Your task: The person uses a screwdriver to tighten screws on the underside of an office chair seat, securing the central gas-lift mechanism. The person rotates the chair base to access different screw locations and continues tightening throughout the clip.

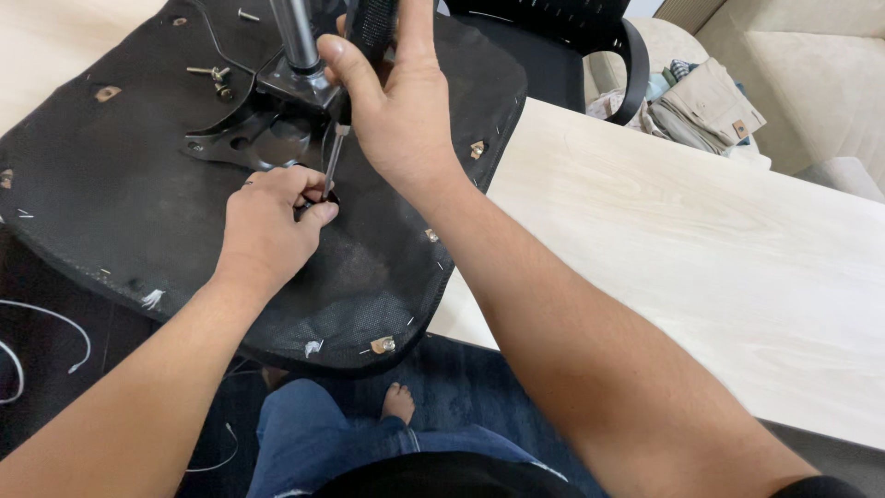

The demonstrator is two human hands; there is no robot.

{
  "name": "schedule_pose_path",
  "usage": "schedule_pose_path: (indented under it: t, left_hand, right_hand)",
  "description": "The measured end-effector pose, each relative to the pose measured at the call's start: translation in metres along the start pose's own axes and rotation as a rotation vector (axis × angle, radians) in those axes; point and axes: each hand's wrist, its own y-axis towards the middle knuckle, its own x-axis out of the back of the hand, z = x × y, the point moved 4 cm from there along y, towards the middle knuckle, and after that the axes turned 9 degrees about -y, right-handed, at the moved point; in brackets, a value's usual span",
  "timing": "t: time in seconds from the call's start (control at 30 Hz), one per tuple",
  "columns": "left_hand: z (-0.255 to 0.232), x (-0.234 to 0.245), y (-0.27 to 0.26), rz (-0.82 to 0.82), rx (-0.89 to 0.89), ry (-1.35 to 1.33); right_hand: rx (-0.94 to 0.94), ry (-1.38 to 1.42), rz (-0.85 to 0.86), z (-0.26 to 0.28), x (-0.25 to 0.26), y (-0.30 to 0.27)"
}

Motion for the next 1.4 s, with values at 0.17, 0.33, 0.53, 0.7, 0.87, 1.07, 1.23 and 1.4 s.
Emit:
schedule_pose_path:
  t: [0.17,0.33,0.53,0.7,0.87,1.07,1.23,1.4]
  left_hand:
    - [0.001,0.000,0.001,0.008,0.024,0.035]
    - [0.003,0.000,0.002,0.012,0.058,0.024]
    - [0.002,0.000,0.003,0.021,0.047,0.009]
    - [0.000,0.000,0.003,0.041,0.109,-0.009]
    - [-0.001,0.001,0.004,0.053,0.108,-0.014]
    - [0.000,0.001,0.004,0.053,0.089,-0.009]
    - [0.003,0.000,0.004,0.047,0.068,-0.018]
    - [0.004,-0.001,0.004,0.026,0.032,-0.018]
  right_hand:
    - [0.022,-0.076,0.049,0.002,-0.004,-0.003]
    - [0.109,0.108,0.171,0.007,-0.008,0.018]
    - [0.166,-0.137,0.048,0.026,-0.006,0.031]
    - [-0.184,-0.152,0.134,0.026,-0.013,0.027]
    - [0.178,-0.023,0.109,0.046,-0.025,0.021]
    - [0.236,-0.073,0.083,0.049,-0.027,0.027]
    - [0.162,-0.074,0.122,0.045,-0.028,0.024]
    - [0.301,-0.208,0.012,0.039,-0.023,0.031]
